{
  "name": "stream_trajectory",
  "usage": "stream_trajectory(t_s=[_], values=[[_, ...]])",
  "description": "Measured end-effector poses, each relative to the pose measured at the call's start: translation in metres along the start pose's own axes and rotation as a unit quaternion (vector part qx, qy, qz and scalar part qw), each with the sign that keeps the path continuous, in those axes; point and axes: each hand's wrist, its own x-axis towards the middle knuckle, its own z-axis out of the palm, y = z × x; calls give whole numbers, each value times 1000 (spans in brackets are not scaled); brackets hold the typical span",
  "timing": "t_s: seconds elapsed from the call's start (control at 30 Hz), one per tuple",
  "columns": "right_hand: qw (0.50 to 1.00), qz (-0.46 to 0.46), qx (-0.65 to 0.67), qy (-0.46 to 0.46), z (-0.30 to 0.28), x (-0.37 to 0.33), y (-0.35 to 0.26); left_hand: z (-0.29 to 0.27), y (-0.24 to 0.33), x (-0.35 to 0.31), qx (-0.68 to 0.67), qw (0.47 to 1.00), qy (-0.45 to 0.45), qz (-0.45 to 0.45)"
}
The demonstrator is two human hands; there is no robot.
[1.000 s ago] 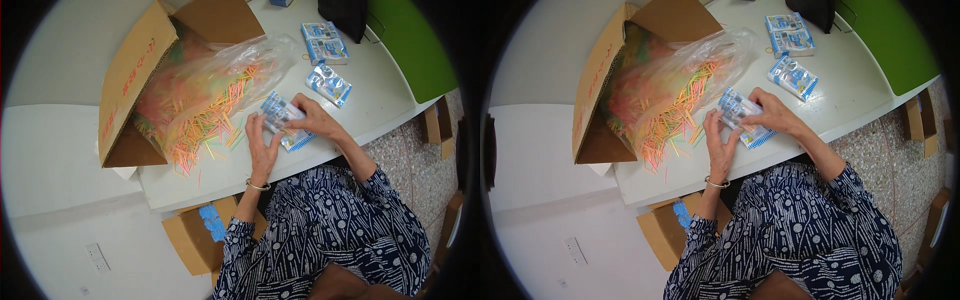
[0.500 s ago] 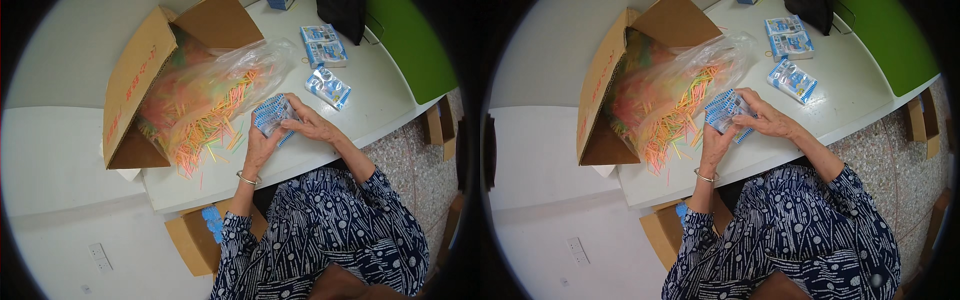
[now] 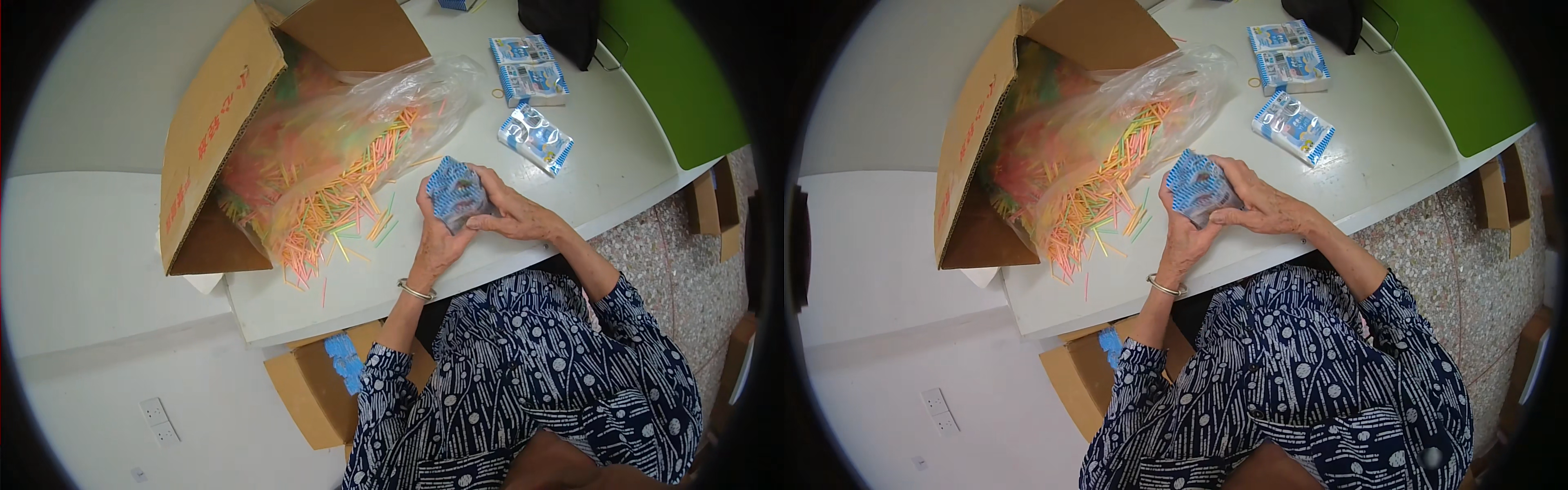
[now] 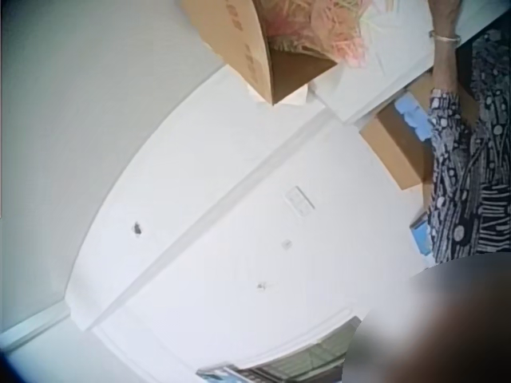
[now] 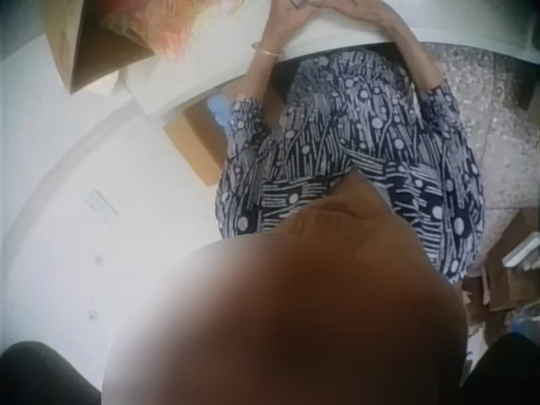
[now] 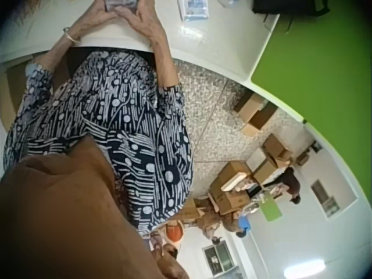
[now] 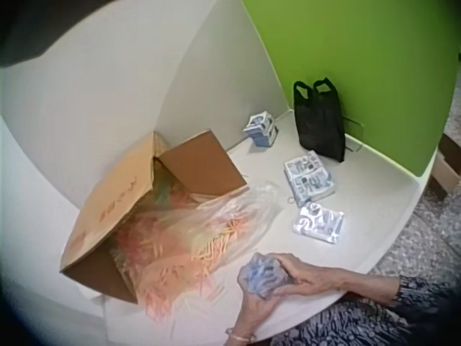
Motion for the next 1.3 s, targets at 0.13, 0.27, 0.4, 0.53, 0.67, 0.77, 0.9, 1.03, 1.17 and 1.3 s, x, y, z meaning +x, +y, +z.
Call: stream_trajectory(t_s=[0.13,0.27,0.4,0.53,0.67,0.77,0.9,1.03,1.17,1.3], values=[[999,-25,30,14,3,-3,-1,0,7,-4,142,988,17,67],[998,21,64,9,3,-3,1,-24,23,4,-13,999,-25,17],[997,-31,65,28,6,-2,14,-40,63,27,81,993,-84,19],[996,26,70,52,8,-7,-14,-38,59,13,268,954,-87,106],[994,-1,91,55,12,-7,3,-25,57,-5,245,963,-36,107],[996,-44,65,52,18,-4,-2,-44,69,-41,214,969,99,77],[998,-28,27,51,15,-5,-8,-122,117,-134,239,930,272,-64],[997,-6,15,70,16,-9,1,-193,84,-278,248,824,411,-301],[998,-12,18,59,19,-3,-4,-206,48,-430,322,780,367,-392],[998,-8,3,54,22,-3,-2,-166,3,-512,315,738,330,-497]])
